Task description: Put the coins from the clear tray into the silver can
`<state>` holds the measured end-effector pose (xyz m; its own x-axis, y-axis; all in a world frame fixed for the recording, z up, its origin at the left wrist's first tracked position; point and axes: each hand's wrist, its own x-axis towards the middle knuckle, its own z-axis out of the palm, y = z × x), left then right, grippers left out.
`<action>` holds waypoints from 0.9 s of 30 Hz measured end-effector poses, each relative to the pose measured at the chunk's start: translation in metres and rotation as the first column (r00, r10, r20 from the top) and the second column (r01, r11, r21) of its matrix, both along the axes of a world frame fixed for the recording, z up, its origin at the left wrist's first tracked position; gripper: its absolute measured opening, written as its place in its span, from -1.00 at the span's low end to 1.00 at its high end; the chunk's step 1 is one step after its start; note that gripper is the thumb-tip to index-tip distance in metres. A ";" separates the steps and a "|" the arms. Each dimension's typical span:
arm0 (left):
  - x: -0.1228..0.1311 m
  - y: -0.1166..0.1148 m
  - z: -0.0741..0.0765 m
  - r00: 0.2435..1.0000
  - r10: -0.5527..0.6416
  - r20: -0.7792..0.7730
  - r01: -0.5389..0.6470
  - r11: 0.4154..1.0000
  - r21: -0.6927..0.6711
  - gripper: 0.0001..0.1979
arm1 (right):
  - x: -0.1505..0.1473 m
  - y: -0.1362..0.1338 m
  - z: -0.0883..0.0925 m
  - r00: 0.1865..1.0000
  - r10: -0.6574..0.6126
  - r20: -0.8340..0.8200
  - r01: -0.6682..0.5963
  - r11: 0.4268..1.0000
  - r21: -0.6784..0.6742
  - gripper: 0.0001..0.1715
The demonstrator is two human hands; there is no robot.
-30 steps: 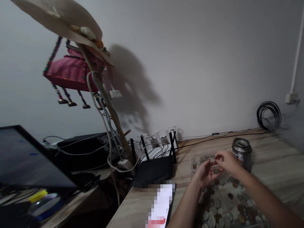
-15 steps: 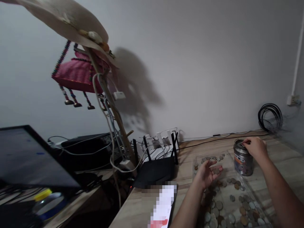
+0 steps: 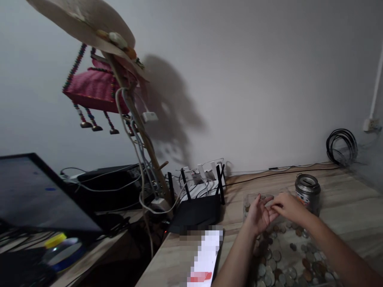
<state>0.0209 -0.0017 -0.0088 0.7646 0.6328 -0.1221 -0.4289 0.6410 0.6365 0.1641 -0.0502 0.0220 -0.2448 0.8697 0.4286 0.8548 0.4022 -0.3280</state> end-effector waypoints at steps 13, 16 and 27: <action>0.006 -0.003 -0.004 0.836 0.314 -0.450 -0.131 0.911 0.392 -0.63 | 0.101 0.000 0.021 0.640 -0.761 -0.102 0.764 0.618 0.182 -0.69; 0.005 -0.004 0.002 0.782 0.431 -0.450 -0.185 0.850 0.493 -0.66 | 0.103 0.005 0.022 0.652 -0.754 -0.080 0.753 0.631 0.187 -0.71; -0.023 -0.018 0.003 0.491 0.522 -0.697 0.466 0.519 0.717 -0.78 | 0.026 -0.020 0.009 0.928 -0.346 0.140 0.339 0.938 0.068 -0.70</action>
